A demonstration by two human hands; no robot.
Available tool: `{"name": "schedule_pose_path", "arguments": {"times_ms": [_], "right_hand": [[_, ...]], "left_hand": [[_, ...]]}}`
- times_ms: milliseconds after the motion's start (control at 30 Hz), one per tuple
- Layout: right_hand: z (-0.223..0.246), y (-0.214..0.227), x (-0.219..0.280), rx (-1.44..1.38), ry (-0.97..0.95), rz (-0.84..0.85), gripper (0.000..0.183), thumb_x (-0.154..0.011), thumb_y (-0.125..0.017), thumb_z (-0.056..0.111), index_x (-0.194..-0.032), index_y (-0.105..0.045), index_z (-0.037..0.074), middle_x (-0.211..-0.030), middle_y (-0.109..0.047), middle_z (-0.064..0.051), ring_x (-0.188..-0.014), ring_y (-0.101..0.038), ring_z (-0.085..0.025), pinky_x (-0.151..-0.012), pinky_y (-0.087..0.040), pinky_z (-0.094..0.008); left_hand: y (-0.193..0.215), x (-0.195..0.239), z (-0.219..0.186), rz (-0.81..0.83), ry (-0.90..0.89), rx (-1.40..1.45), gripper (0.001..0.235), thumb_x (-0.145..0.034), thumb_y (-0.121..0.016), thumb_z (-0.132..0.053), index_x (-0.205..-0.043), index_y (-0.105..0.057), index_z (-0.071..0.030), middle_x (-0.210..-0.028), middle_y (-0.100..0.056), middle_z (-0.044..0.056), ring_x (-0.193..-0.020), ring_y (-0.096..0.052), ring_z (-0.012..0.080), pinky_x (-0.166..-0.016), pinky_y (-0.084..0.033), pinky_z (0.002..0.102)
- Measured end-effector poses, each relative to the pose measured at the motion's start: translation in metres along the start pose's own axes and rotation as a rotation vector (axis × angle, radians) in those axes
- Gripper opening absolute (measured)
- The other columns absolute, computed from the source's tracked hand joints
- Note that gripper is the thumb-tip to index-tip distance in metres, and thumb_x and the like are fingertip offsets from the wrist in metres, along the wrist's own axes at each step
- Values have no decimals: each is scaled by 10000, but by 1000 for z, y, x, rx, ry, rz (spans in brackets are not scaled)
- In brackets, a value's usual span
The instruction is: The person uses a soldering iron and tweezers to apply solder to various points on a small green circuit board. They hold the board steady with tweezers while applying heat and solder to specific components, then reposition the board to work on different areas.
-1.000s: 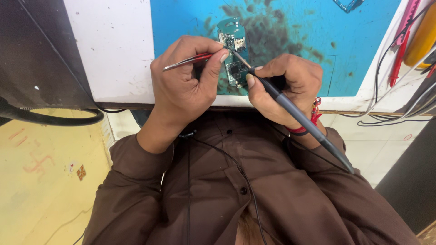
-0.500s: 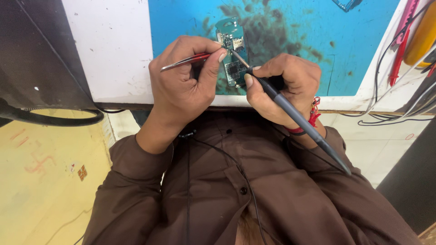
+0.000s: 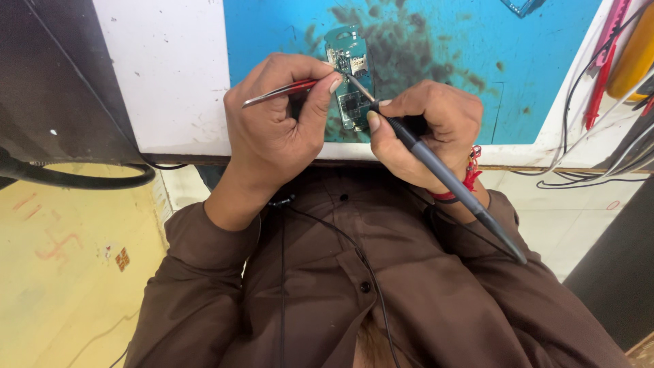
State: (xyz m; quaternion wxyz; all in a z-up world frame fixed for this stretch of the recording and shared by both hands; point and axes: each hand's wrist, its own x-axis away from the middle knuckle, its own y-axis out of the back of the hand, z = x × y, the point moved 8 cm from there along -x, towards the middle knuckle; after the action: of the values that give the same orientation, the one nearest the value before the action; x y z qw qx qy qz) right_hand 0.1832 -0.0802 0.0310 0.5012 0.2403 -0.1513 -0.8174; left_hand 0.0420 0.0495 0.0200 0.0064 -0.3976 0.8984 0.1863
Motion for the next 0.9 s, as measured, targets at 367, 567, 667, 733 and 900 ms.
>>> {"name": "schedule_pose_path", "arguments": {"times_ms": [367,567,667,733,900], "right_hand": [[1,0,-2,-20,19,-6,198,-864,-836,-17,-924,-648,-4,-837,-694,-102,-658,-679,-163,-591,-495,-255],[-5,1,2,-33,-83,-3,186,-894,-832,-9,-948,-654,-2,-869,-720,-96,-653,-677,-138,-589,-496,-239],[0,0,-1,3,2,1,194,-883,-837,-8,-938,-652,4,-853,-707,-96,-673,-681,-144,-604,-499,-248],[-2,1,0,0,-44,-1,197,-897,-841,-2,-950,-652,4,-859,-715,-88,-659,-671,-126,-597,-495,-239],[-3,1,2,-15,-50,-3,187,-906,-836,-5,-958,-656,5,-870,-724,-88,-660,-676,-123,-595,-496,-234]], "left_hand": [[0,0,0,0,-6,-18,115,-1090,-755,-120,-1081,-664,-50,-954,-715,53,-710,-676,112,-619,-516,234],[0,0,-1,7,-8,-8,116,-1104,-749,-124,-1095,-659,-51,-937,-714,55,-729,-681,116,-635,-526,241],[0,0,0,3,2,0,112,-1094,-748,-116,-1085,-662,-46,-957,-713,58,-704,-671,112,-610,-512,242],[1,0,-1,2,-15,-11,124,-1107,-744,-121,-1065,-657,-44,-944,-713,57,-731,-677,112,-635,-522,241],[0,0,-1,4,-7,-11,114,-1091,-753,-118,-1082,-663,-48,-951,-708,57,-699,-659,111,-609,-503,240]]}}
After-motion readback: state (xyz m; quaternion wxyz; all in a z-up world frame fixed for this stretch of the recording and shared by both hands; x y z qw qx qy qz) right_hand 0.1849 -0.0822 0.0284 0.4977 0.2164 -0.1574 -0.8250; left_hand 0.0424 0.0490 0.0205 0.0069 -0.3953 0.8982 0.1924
